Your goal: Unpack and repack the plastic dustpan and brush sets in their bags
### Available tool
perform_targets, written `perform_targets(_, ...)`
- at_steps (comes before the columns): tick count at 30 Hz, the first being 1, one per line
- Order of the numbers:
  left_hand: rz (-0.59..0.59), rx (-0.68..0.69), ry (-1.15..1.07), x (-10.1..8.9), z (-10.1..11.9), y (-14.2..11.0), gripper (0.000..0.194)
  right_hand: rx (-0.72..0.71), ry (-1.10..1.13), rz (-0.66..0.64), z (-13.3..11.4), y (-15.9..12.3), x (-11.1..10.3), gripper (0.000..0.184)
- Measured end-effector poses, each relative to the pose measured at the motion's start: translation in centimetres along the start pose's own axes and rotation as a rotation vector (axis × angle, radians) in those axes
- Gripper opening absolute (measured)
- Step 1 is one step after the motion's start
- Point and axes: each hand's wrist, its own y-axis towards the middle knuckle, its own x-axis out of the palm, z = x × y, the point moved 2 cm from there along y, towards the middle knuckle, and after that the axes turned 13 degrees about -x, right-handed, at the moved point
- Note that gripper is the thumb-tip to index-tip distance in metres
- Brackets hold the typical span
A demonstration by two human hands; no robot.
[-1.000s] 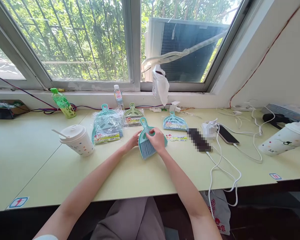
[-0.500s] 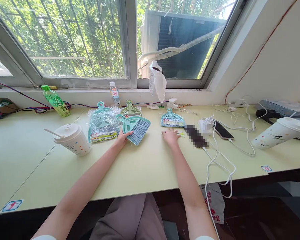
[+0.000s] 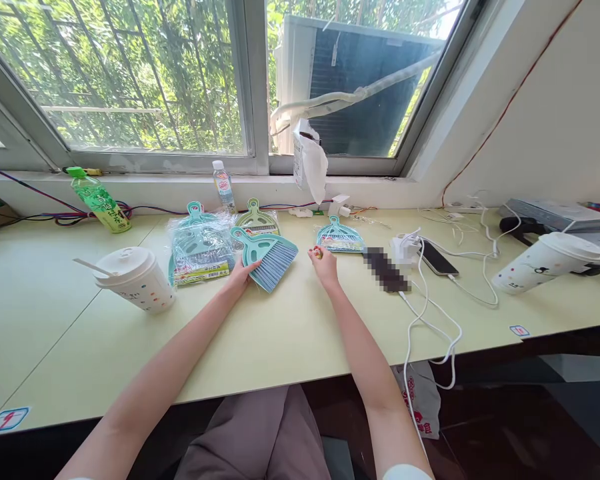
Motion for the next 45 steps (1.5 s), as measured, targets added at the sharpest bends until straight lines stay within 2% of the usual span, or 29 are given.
perform_targets(3, -0.042, -0.012, -0.024, 0.4, 0.1, -0.4, 0.061, -0.109, 0.059, 0.169, -1.7, -0.1, -0.7, 0.060)
perform_targets(5, -0.068, -0.019, -0.035, 0.6, 0.1, -0.5, 0.062, -0.231, 0.032, 0.180, -3.3, -0.5, -0.5, 0.060)
perform_targets(7, -0.080, -0.023, -0.037, 0.7, 0.1, -0.6, 0.063, -0.374, -0.027, 0.073, -4.7, -1.0, 0.6, 0.059)
perform_targets(10, -0.094, -0.021, -0.016, 0.9, 0.1, -0.9, 0.066, -0.568, -0.119, -0.280, -5.7, -2.4, 3.6, 0.063)
perform_targets(12, -0.106, -0.003, 0.014, 1.1, 0.2, -1.2, 0.070, -0.627, -0.158, -0.479, -5.6, -3.3, 5.6, 0.069)
perform_targets(13, -0.114, 0.014, 0.031, 1.2, 0.2, -1.3, 0.073, -0.632, -0.167, -0.535, -5.4, -3.6, 6.2, 0.072)
perform_targets(16, -0.140, 0.076, 0.072, 1.7, 0.2, -1.5, 0.079, -0.611, -0.133, -0.549, -5.0, -3.8, 6.9, 0.071)
perform_targets(19, -0.140, 0.080, 0.073, 1.8, -0.1, -1.3, 0.083, -0.603, -0.077, -0.440, -5.0, -3.5, 6.1, 0.065)
perform_targets(22, -0.100, 0.027, 0.026, 1.6, -0.3, -1.1, 0.084, -0.510, -0.034, -0.163, -5.2, -3.2, 5.2, 0.067)
perform_targets(24, -0.054, 0.010, -0.004, 1.2, -0.3, -0.9, 0.082, -0.331, 0.089, 0.047, -4.9, -3.3, 4.9, 0.075)
perform_targets(25, -0.037, 0.012, -0.015, 1.0, -0.3, -0.8, 0.081, -0.208, 0.200, 0.102, -4.6, -3.4, 5.1, 0.078)
perform_targets(26, -0.027, 0.021, -0.022, 0.8, -0.2, -0.8, 0.082, -0.078, 0.341, 0.104, -4.3, -3.5, 5.5, 0.079)
perform_targets(27, -0.025, 0.032, -0.021, 0.7, -0.1, -0.7, 0.082, 0.043, 0.500, 0.055, -4.0, -3.6, 6.0, 0.077)
perform_targets(30, -0.027, 0.085, 0.026, 0.6, 0.1, -0.5, 0.080, 0.267, 0.910, -0.155, -3.9, -3.9, 7.6, 0.053)
perform_targets(32, 0.007, 0.124, 0.087, 0.6, 0.2, -0.6, 0.076, 0.311, 1.050, -0.172, -3.9, -3.9, 7.9, 0.040)
perform_targets(36, 0.142, 0.262, 0.327, 0.9, 0.8, -1.2, 0.055, 0.357, 1.154, -0.120, -3.7, -3.7, 7.6, 0.031)
perform_targets(39, 0.332, 0.510, 0.585, 0.7, 1.9, -2.2, 0.039, 0.377, 1.176, -0.061, -3.2, -3.4, 7.1, 0.029)
perform_targets(42, 0.524, 0.733, 0.880, -0.2, 3.1, -2.8, 0.036, 0.364, 1.180, -0.004, -2.6, -2.8, 6.4, 0.030)
perform_targets(45, 0.689, 0.795, 1.171, -1.8, 3.9, -2.6, 0.033, 0.344, 1.176, 0.037, -2.0, -2.2, 5.6, 0.032)
